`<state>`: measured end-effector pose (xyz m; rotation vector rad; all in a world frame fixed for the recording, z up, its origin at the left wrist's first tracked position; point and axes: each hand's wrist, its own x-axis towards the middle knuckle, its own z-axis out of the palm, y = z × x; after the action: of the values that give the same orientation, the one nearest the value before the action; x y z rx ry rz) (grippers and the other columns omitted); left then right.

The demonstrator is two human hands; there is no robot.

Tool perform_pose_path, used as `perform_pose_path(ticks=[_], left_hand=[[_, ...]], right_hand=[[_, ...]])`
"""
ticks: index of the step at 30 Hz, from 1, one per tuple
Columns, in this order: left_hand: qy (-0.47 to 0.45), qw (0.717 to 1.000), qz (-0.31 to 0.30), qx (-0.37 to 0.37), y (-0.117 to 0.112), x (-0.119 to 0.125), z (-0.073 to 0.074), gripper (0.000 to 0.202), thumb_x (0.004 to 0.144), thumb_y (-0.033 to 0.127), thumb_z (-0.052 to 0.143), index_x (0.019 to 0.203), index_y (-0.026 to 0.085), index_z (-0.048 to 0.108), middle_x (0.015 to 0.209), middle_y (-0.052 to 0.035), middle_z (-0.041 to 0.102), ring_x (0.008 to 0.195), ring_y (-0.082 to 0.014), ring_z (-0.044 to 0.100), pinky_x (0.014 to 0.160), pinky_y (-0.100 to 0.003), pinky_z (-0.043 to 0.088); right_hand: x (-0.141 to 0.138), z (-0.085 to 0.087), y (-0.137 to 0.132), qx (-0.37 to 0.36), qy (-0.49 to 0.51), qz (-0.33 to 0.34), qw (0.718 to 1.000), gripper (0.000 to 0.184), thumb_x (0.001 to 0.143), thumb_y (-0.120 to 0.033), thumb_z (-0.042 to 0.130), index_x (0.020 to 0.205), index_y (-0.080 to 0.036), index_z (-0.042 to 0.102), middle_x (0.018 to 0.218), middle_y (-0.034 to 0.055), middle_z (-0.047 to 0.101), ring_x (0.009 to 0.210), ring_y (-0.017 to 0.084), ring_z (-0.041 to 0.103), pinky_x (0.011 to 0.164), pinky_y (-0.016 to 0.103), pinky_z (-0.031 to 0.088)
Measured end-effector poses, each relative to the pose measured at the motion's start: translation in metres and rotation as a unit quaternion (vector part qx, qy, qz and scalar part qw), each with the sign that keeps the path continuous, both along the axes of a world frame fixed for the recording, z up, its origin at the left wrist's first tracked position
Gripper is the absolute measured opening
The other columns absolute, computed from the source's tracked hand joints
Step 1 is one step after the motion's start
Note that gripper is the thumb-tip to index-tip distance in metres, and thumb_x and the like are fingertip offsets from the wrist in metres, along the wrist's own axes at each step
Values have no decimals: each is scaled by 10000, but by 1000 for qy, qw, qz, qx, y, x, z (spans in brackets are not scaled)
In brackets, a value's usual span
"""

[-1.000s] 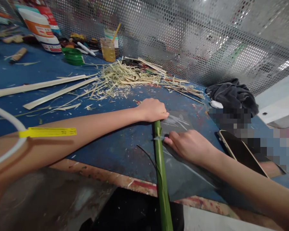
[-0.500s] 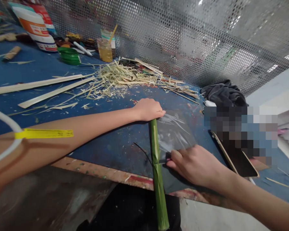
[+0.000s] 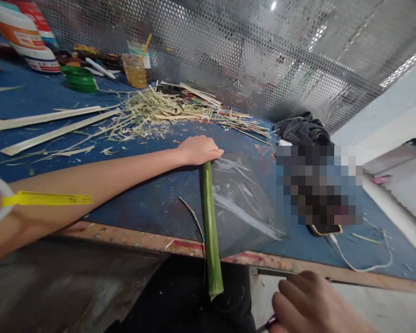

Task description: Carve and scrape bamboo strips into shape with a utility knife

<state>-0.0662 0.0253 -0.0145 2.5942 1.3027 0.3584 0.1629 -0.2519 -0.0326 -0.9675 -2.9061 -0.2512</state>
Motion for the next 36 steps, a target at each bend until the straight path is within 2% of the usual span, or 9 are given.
perform_pose_path(ticks=[4, 8, 10, 13, 20, 26, 29, 33, 36], left_hand=[[-62, 998, 7, 9, 0, 1, 17, 485, 868, 391, 383, 447, 188, 257, 421, 34, 255, 416, -104, 291, 494, -280, 174], [-154, 986, 22, 63, -7, 15, 38, 509, 871, 333, 435, 428, 192, 230, 404, 46, 193, 408, -96, 218, 506, -300, 146], [-162, 983, 32, 81, -9, 23, 44, 513, 881, 332, 440, 420, 192, 266, 392, 44, 216, 408, -99, 244, 510, -303, 159], [-172, 980, 42, 91, -10, 31, 43, 502, 900, 362, 420, 433, 182, 381, 400, 29, 320, 427, -107, 330, 512, -290, 203], [-266, 963, -1, -32, -7, 25, 33, 329, 923, 333, 370, 718, 163, 564, 497, 28, 491, 422, -87, 441, 482, -212, 307], [-218, 964, 14, -149, -8, 30, 33, 546, 875, 543, 394, 479, 173, 451, 347, 22, 408, 342, -90, 388, 446, -219, 301], [-182, 974, -14, -132, -2, 33, 22, 583, 848, 572, 412, 419, 176, 412, 340, 24, 383, 348, -90, 367, 452, -233, 276], [-179, 976, -59, -111, 7, 32, 2, 579, 854, 552, 390, 408, 184, 358, 365, 34, 342, 380, -92, 338, 462, -257, 219], [-191, 976, -48, -97, 8, 30, -6, 560, 861, 517, 375, 410, 193, 303, 368, 40, 290, 387, -91, 295, 469, -273, 183]], right_hand=[[6, 26, 31, -63, 234, -116, 963, 442, 969, -515, 232, 713, -214, 428, 546, -39, 456, 457, 99, 413, 468, 236, 309], [-12, 46, 86, -144, 332, -266, 893, 427, 774, -602, 592, 891, -196, 529, 635, -42, 512, 537, 106, 442, 486, 222, 333], [-21, 45, 112, -183, 360, -284, 869, 462, 728, -537, 665, 1002, -186, 539, 776, -10, 600, 616, 116, 487, 547, 233, 368], [-25, 38, 136, -280, 369, -270, 845, 304, 746, -459, 647, 847, -182, 575, 686, -33, 565, 592, 108, 476, 545, 234, 363], [-13, 39, 134, -407, 444, -320, 731, 226, 774, -399, 599, 806, -181, 546, 595, -65, 517, 417, 60, 366, 406, 204, 251], [-36, 42, 114, -276, 333, -255, 865, 275, 831, -388, 569, 660, -185, 497, 576, -47, 493, 534, 89, 422, 496, 223, 259], [-37, 46, 122, -264, 276, -210, 900, 390, 932, -434, 419, 640, -184, 487, 552, -40, 495, 523, 89, 431, 514, 230, 256], [-32, 44, 150, -118, 126, -205, 963, 411, 988, -389, 296, 725, -183, 535, 598, -13, 558, 538, 107, 486, 528, 252, 224], [-37, 35, 167, -46, 9, -250, 967, 432, 987, -415, 280, 781, -188, 585, 633, 25, 634, 548, 141, 554, 508, 272, 183]])
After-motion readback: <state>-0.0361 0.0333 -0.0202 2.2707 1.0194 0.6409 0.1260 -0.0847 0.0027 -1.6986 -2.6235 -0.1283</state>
